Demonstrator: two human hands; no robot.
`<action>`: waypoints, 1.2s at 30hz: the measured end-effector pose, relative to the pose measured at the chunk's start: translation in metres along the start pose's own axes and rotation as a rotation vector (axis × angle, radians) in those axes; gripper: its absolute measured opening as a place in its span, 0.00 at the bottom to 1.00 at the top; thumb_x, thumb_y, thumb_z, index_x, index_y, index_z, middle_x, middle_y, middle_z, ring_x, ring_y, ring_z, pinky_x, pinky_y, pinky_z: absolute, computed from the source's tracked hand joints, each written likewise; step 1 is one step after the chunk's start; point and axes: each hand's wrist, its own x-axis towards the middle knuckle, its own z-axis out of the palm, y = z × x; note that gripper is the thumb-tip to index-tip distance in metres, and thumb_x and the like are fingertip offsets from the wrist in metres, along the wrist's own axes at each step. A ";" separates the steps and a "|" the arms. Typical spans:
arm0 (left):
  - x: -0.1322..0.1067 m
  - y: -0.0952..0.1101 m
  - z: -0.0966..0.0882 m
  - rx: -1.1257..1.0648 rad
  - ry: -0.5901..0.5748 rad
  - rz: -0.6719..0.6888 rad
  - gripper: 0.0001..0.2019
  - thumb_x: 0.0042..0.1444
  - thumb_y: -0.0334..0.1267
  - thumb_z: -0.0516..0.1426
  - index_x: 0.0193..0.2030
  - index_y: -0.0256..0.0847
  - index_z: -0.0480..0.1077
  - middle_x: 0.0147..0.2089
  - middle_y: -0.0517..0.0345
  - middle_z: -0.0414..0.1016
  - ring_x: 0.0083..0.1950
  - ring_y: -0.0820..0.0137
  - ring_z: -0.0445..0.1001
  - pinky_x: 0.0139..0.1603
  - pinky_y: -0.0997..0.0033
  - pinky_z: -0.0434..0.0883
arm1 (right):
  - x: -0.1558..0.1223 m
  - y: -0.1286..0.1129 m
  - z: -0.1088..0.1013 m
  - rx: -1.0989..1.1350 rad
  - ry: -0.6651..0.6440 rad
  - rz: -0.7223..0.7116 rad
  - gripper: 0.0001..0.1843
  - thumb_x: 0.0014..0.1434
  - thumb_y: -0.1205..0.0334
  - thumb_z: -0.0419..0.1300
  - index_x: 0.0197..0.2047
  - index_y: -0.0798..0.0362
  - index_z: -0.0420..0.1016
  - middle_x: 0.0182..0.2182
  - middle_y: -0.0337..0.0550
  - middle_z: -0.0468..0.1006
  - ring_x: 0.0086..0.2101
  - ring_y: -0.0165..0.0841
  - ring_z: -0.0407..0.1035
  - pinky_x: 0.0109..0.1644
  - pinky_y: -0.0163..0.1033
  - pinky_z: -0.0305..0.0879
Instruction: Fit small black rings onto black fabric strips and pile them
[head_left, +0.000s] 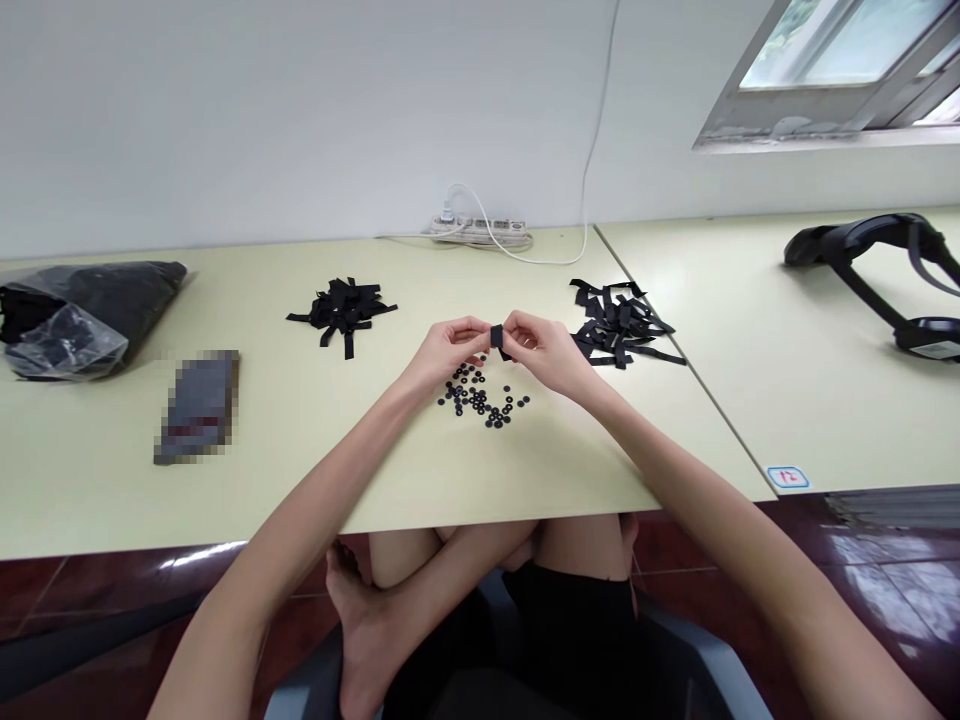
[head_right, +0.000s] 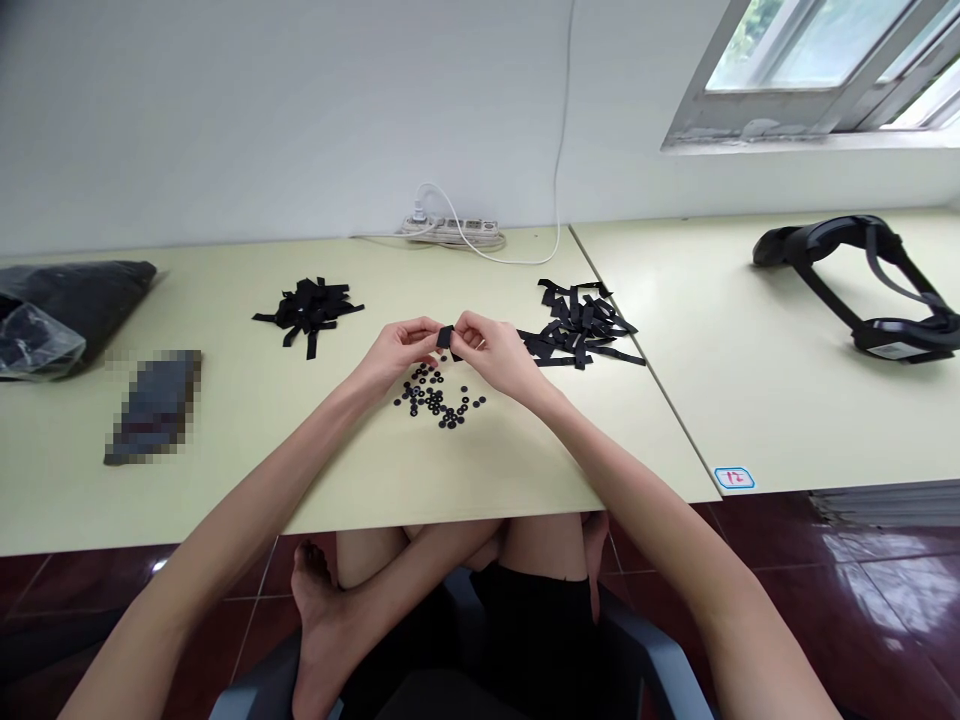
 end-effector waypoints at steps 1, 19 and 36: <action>0.000 -0.001 0.000 0.000 0.001 -0.002 0.25 0.51 0.60 0.77 0.42 0.41 0.84 0.44 0.51 0.82 0.46 0.65 0.76 0.46 0.65 0.76 | 0.000 0.001 0.000 0.001 -0.001 0.000 0.18 0.71 0.45 0.64 0.34 0.47 0.70 0.30 0.39 0.77 0.32 0.35 0.70 0.40 0.45 0.67; 0.001 -0.006 0.002 -0.025 0.016 -0.035 0.24 0.51 0.60 0.76 0.43 0.42 0.85 0.49 0.50 0.84 0.48 0.64 0.76 0.48 0.65 0.76 | 0.000 -0.001 -0.001 -0.025 -0.010 0.000 0.18 0.70 0.46 0.63 0.34 0.46 0.69 0.28 0.38 0.75 0.31 0.35 0.69 0.40 0.45 0.67; 0.000 0.002 -0.002 -0.069 -0.046 -0.005 0.26 0.54 0.63 0.76 0.45 0.43 0.81 0.50 0.51 0.84 0.51 0.64 0.80 0.48 0.65 0.75 | 0.002 -0.002 -0.009 0.210 -0.107 -0.019 0.29 0.68 0.28 0.67 0.40 0.47 0.75 0.35 0.42 0.82 0.35 0.36 0.74 0.45 0.47 0.76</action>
